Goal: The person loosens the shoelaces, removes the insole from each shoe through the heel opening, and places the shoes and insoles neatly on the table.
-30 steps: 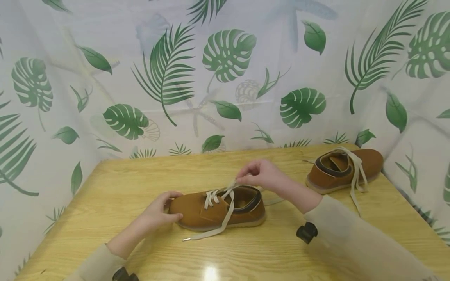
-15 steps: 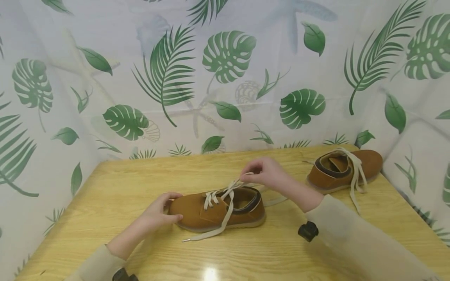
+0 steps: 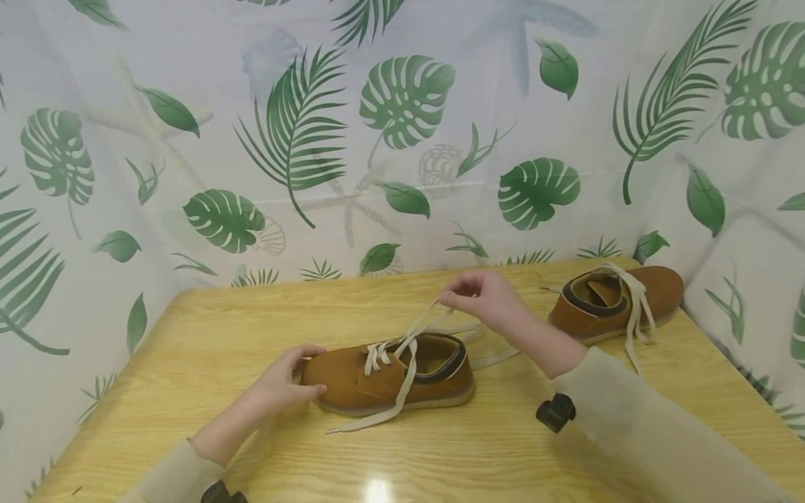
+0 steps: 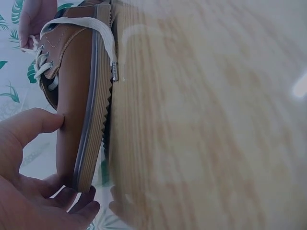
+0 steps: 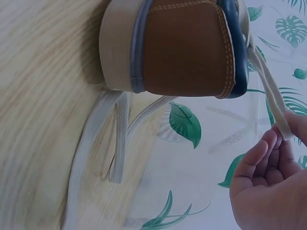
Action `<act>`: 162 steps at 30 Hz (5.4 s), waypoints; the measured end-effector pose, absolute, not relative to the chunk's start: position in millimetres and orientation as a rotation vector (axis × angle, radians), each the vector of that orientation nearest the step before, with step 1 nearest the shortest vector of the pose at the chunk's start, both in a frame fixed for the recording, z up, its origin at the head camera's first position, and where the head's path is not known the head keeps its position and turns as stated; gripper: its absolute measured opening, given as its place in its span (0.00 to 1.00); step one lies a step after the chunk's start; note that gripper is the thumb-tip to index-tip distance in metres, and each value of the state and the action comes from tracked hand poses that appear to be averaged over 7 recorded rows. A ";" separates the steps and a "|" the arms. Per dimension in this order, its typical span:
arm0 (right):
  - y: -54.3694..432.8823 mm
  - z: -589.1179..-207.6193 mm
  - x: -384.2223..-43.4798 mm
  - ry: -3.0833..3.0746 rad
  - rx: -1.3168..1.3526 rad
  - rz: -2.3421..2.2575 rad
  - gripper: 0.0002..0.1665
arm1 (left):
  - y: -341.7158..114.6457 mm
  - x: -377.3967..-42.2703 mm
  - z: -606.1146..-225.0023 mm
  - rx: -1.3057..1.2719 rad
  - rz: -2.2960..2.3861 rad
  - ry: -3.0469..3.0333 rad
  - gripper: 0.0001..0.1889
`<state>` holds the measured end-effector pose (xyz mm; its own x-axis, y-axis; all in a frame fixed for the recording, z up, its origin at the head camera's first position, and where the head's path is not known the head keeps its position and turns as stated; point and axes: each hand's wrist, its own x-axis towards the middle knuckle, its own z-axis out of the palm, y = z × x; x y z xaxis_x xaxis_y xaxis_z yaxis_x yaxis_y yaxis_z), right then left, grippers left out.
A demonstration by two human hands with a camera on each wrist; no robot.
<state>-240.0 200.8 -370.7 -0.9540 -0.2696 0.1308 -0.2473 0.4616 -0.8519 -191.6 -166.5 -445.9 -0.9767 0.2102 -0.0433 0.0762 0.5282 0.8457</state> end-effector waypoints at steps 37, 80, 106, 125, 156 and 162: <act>213.1 -352.0 -233.0 1.917 -0.349 -2.226 0.17 | -165.5 -190.1 -447.0 0.245 1.472 2.611 0.33; 230.3 -344.5 -233.1 2.198 -0.382 -2.140 0.07 | -165.3 -189.8 -444.7 0.256 1.443 2.619 0.33; 251.4 -335.1 -234.3 1.973 -0.293 -2.406 0.18 | -164.8 -189.9 -444.5 0.257 1.447 2.612 0.33; 275.2 -327.7 -238.5 1.548 -0.317 -2.675 0.19 | -164.6 -190.1 -444.9 0.269 1.452 2.614 0.33; 314.5 -332.2 -245.4 1.523 -0.211 -2.656 0.20 | -165.2 -189.4 -444.4 0.254 1.457 2.606 0.33; 316.6 -344.6 -246.6 1.530 -0.220 -2.626 0.19 | -165.1 -189.6 -444.0 0.262 1.456 2.606 0.32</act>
